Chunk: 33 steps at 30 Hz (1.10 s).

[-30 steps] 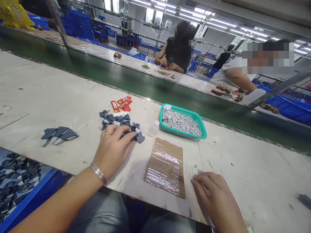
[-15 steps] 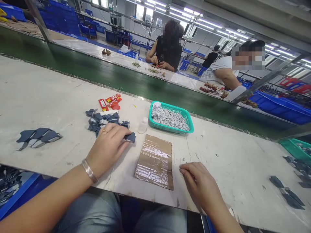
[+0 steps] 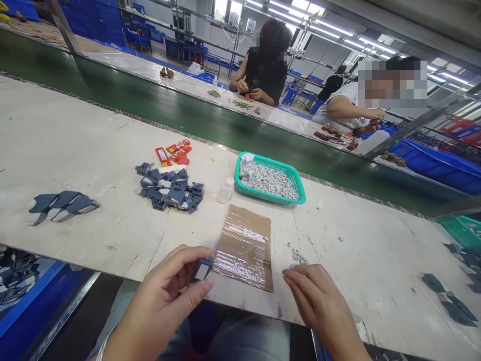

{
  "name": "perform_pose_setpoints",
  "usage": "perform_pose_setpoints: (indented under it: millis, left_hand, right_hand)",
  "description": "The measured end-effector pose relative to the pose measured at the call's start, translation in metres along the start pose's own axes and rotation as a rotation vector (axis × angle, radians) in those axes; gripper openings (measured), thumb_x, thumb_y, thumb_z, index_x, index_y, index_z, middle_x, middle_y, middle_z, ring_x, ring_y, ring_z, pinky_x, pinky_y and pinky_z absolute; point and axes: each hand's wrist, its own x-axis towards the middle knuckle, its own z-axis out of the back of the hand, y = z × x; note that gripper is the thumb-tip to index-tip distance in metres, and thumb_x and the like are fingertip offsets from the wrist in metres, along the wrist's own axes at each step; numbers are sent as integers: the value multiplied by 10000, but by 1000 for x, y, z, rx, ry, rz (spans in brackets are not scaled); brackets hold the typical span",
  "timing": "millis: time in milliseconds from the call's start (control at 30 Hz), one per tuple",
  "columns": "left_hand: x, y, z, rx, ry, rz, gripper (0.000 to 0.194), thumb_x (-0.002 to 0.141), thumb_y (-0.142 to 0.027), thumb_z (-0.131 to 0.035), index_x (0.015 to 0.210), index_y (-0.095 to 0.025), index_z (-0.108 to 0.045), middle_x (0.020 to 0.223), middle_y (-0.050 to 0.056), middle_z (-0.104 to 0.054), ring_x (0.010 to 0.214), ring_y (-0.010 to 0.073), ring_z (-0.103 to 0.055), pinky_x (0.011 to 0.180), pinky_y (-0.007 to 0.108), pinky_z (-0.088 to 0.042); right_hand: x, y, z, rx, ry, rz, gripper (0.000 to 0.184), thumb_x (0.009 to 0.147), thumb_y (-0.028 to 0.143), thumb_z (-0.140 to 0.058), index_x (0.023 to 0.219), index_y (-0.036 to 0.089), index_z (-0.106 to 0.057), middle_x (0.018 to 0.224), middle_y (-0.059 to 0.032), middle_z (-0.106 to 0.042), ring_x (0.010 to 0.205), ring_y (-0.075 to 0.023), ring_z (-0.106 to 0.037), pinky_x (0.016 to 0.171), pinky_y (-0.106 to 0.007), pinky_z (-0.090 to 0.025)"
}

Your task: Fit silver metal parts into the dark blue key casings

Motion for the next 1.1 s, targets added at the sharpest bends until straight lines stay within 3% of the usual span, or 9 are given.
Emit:
perform_pose_setpoints:
  millis: [233, 367, 500, 667, 833, 933, 1100]
  left_hand:
    - [-12, 7, -15, -221, 1, 220, 270, 710, -264, -722, 974, -268, -664, 918, 16, -670, 887, 157, -590, 772, 192, -486]
    - [-13, 7, -18, -220, 31, 266, 327, 713, -279, -719, 1032, -274, -650, 957, 11, -660, 819, 135, -571, 624, 158, -464]
    - [-14, 4, -19, -262, 61, 318, 367, 723, -331, -703, 1078, -261, -640, 746, -6, -642, 685, 127, -567, 628, 203, -489]
    - [-16, 4, -17, -289, 90, 325, 303, 704, -335, -720, 983, -222, -676, 811, 29, -665, 776, 166, -590, 728, 267, -506]
    - [-16, 8, -16, -260, 70, 283, 347, 716, -273, -705, 1055, -260, -631, 965, 28, -654, 891, 175, -594, 764, 258, -490]
    - [-18, 9, -19, -211, 56, 267, 349, 701, -213, -703, 1040, -255, -634, 923, 22, -653, 887, 166, -592, 778, 252, -488]
    - [-20, 8, -19, -182, 52, 259, 302, 685, -178, -689, 979, -239, -647, 860, 19, -653, 819, 165, -603, 693, 240, -494]
  right_hand:
    - [-7, 12, 3, -155, -27, 59, 159, 819, 52, -571, 972, 93, -573, 855, -111, -571, 788, -201, -487, 687, -373, -457]
    - [-5, 11, 3, -205, -15, 127, 178, 814, 22, -556, 981, 82, -566, 859, -118, -572, 780, -201, -487, 698, -382, -458]
    - [-3, 9, 1, -211, 34, 140, 154, 841, 38, -516, 977, 86, -569, 857, -115, -562, 777, -197, -486, 700, -373, -454]
    - [0, 6, 1, -199, 30, 146, 130, 859, 63, -495, 942, 113, -581, 807, -86, -566, 749, -184, -505, 689, -354, -450]
    - [22, 17, 6, -94, -19, 79, 78, 841, 99, -542, 849, 168, -580, 730, -39, -567, 693, -154, -510, 638, -306, -449]
    - [42, 28, 3, -28, -35, 59, 94, 856, 108, -520, 849, 176, -584, 736, -40, -570, 699, -152, -500, 622, -294, -444]
    - [62, 39, -9, -105, 55, 177, 192, 874, 73, -462, 752, 167, -577, 673, -36, -521, 652, -156, -447, 571, -294, -384]
